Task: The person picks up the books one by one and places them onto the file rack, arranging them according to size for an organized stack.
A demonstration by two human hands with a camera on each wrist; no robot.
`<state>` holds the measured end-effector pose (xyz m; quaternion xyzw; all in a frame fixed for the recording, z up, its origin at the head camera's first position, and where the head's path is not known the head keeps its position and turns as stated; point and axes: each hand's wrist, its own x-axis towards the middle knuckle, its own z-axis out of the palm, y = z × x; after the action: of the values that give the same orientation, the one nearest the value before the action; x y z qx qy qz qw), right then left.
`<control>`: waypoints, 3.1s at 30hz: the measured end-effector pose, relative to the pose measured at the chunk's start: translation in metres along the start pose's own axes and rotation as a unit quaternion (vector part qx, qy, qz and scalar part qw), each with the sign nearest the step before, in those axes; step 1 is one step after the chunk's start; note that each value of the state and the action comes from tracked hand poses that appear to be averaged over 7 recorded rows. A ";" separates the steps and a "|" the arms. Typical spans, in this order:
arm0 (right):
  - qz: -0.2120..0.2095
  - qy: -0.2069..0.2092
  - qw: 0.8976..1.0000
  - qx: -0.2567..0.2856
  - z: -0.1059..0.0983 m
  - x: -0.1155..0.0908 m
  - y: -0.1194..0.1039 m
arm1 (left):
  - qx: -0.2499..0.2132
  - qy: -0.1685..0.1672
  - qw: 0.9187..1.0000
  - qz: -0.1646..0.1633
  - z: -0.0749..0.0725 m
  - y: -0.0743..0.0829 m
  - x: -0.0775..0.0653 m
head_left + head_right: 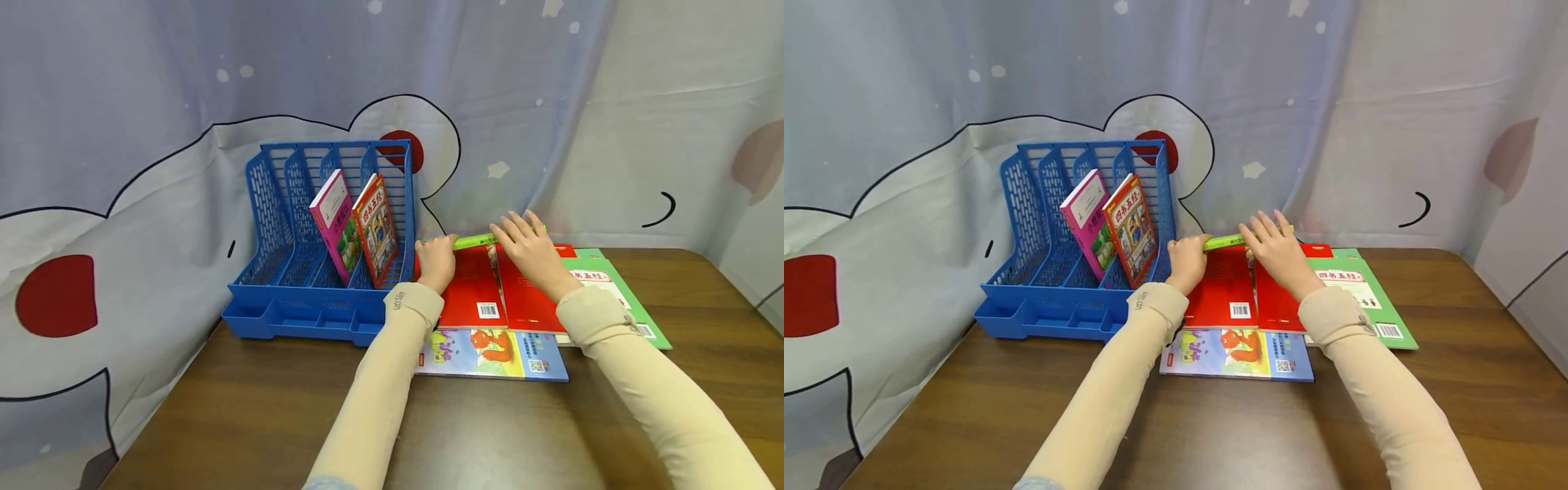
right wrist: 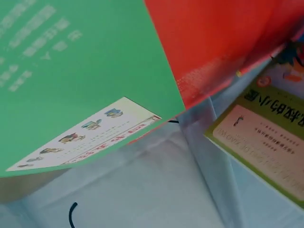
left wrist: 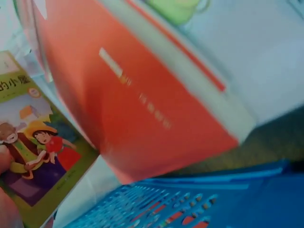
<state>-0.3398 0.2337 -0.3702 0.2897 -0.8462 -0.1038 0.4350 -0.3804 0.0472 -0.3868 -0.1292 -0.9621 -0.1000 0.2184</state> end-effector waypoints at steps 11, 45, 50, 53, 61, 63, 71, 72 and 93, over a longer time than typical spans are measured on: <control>0.202 0.065 0.965 0.154 -0.028 0.003 0.015 | -0.123 0.056 0.990 -0.027 -0.031 -0.004 0.007; 0.420 0.097 0.765 0.479 -0.071 0.001 -0.023 | -0.569 0.092 0.816 -0.044 -0.086 -0.003 -0.035; 0.423 0.072 0.643 0.635 -0.083 0.005 -0.024 | -0.637 0.018 0.768 -0.068 -0.090 -0.007 -0.044; 0.410 0.065 0.583 0.698 -0.087 0.006 -0.024 | -0.660 -0.022 0.744 -0.102 -0.093 -0.008 -0.048; 0.384 0.083 0.535 0.748 -0.085 0.007 -0.030 | -0.678 -0.099 0.705 -0.185 -0.096 -0.013 -0.057; 0.385 0.083 0.535 0.747 -0.084 0.007 -0.034 | -0.678 -0.110 0.700 -0.196 -0.095 -0.014 -0.059; 0.410 0.001 0.569 0.713 -0.084 0.005 -0.039 | -0.680 -0.175 0.686 -0.190 -0.090 -0.019 -0.063; 0.415 -0.014 0.572 0.708 -0.085 0.005 -0.039 | -0.681 -0.181 0.685 -0.184 -0.089 -0.019 -0.063; 0.448 0.017 0.556 0.700 -0.081 -0.003 -0.055 | -0.694 -0.278 0.646 -0.156 -0.077 -0.031 -0.067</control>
<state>-0.2521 0.1972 -0.3477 0.0878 -0.6652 0.7347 0.0999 -0.3011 -0.0149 -0.3525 -0.1130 -0.6327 -0.7303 -0.2314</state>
